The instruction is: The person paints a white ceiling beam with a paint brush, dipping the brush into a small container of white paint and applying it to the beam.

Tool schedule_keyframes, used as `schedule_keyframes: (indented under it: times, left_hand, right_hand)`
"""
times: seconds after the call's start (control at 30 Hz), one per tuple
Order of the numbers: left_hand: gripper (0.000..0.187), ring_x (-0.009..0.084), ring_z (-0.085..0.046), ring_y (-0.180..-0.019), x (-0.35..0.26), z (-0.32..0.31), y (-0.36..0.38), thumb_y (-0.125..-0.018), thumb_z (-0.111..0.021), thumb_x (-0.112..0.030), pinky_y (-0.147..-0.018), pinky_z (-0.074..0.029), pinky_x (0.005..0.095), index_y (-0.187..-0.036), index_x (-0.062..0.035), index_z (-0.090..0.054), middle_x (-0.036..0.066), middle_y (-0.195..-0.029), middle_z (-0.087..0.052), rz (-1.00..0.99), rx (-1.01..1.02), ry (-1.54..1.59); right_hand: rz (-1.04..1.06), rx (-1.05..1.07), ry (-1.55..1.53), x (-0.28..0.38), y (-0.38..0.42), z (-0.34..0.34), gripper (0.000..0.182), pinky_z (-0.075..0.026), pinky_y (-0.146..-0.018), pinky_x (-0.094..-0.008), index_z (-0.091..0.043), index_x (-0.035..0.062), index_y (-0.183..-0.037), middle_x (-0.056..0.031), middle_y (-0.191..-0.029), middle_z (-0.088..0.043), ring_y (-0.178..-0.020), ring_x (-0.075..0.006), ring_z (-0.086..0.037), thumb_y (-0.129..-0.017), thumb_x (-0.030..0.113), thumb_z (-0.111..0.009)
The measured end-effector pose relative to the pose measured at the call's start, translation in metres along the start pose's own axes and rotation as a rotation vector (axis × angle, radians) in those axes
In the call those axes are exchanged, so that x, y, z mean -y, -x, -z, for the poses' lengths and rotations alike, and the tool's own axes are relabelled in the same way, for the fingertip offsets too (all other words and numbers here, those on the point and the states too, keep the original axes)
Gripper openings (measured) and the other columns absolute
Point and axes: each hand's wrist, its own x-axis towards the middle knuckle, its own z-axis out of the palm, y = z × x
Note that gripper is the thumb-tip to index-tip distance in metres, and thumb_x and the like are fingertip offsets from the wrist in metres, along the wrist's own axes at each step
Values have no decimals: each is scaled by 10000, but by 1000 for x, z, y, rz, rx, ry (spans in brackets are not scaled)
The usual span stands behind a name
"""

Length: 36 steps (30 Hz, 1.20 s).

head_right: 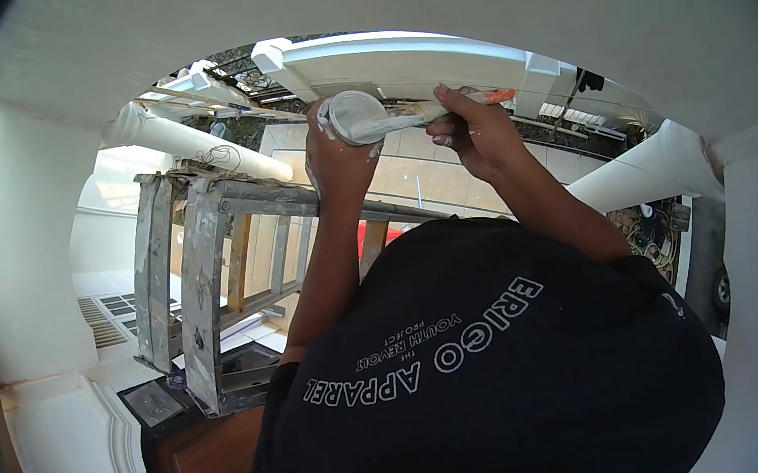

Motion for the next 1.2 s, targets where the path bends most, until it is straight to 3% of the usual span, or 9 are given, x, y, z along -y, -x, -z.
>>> schedule_keyframes:
  times: [0.33, 0.43, 0.5, 0.53, 0.67, 0.87, 1.03, 1.13, 1.2]
  left_hand:
    - [756, 392, -610, -1033, -8, 8, -4, -614, -869, -146, -862, -499, 470, -1239, -74, -449, 175, -1102, -621, 122, 35, 263]
    - [731, 387, -619, -1037, -3, 6, -4, -638, -859, -152, -861, -507, 450, -1233, -73, -442, 179, -1106, -630, 157, 10, 341]
    - [747, 387, -645, -990, 2, 2, -5, -651, -879, -191, -835, -516, 444, -1221, -41, -420, 195, -1054, -646, 120, -17, 380]
    - [761, 274, -648, -987, 2, 1, -4, -672, -895, -187, -848, -529, 367, -1223, -6, -402, 173, -1083, -628, 138, 14, 417]
    - [736, 242, -642, -988, 12, -12, 0, -673, -878, -98, -845, -533, 348, -1216, -1, -391, 148, -1076, -618, 160, -11, 500]
    - [700, 232, -638, -990, 24, -27, 2, -667, -862, -46, -841, -535, 344, -1187, -8, -393, 139, -1067, -609, 234, 10, 730]
    - [701, 265, -638, -995, 10, -10, -2, -674, -878, -138, -839, -530, 370, -1186, 0, -419, 166, -1070, -609, 214, -15, 597]
    - [718, 278, -639, -1007, 9, -8, -2, -674, -884, -181, -840, -527, 382, -1193, 6, -423, 179, -1072, -611, 218, 1, 561]
    - [712, 279, -641, -996, 6, -5, -2, -677, -881, -175, -836, -529, 380, -1192, 8, -426, 179, -1065, -614, 237, -2, 569]
  right_hand:
    - [-142, -25, -310, 7, -13, 4, 200, -600, -563, -222, -600, 64, -894, -77, -688, -639, -624, -153, -677, -889, 233, -707]
    - [-143, 82, -384, 23, -27, 4, 241, -602, -566, -218, -608, 26, -939, -90, -756, -662, -640, -141, -673, -904, 253, -681]
    - [-88, 80, -460, 49, -35, -12, 192, -603, -546, -246, -588, 60, -864, -118, -715, -650, -598, -164, -671, -881, 208, -708]
    - [-11, 105, -434, 65, -41, -19, 196, -606, -548, -248, -581, 47, -861, -129, -740, -657, -597, -160, -667, -887, 200, -701]
    - [269, 141, -447, 132, -57, -66, 179, -604, -573, -236, -572, 26, -854, -123, -743, -655, -597, -163, -660, -891, 156, -689]
    - [701, 69, -208, 216, -78, -143, 183, -588, -632, -260, -569, 3, -939, -135, -861, -651, -713, -186, -661, -883, 125, -693]
    - [923, 80, 120, 240, -95, -167, 250, -569, -628, -272, -557, -40, -1007, -130, -909, -647, -727, -183, -660, -860, 88, -714]
    - [1054, 78, 373, 248, -103, -176, 240, -550, -614, -268, -585, -36, -982, -119, -883, -657, -713, -171, -655, -836, 77, -738]
    - [1128, 37, 802, 259, -108, -183, 208, -533, -603, -282, -624, -8, -921, -83, -832, -668, -685, -142, -645, -826, 123, -755]
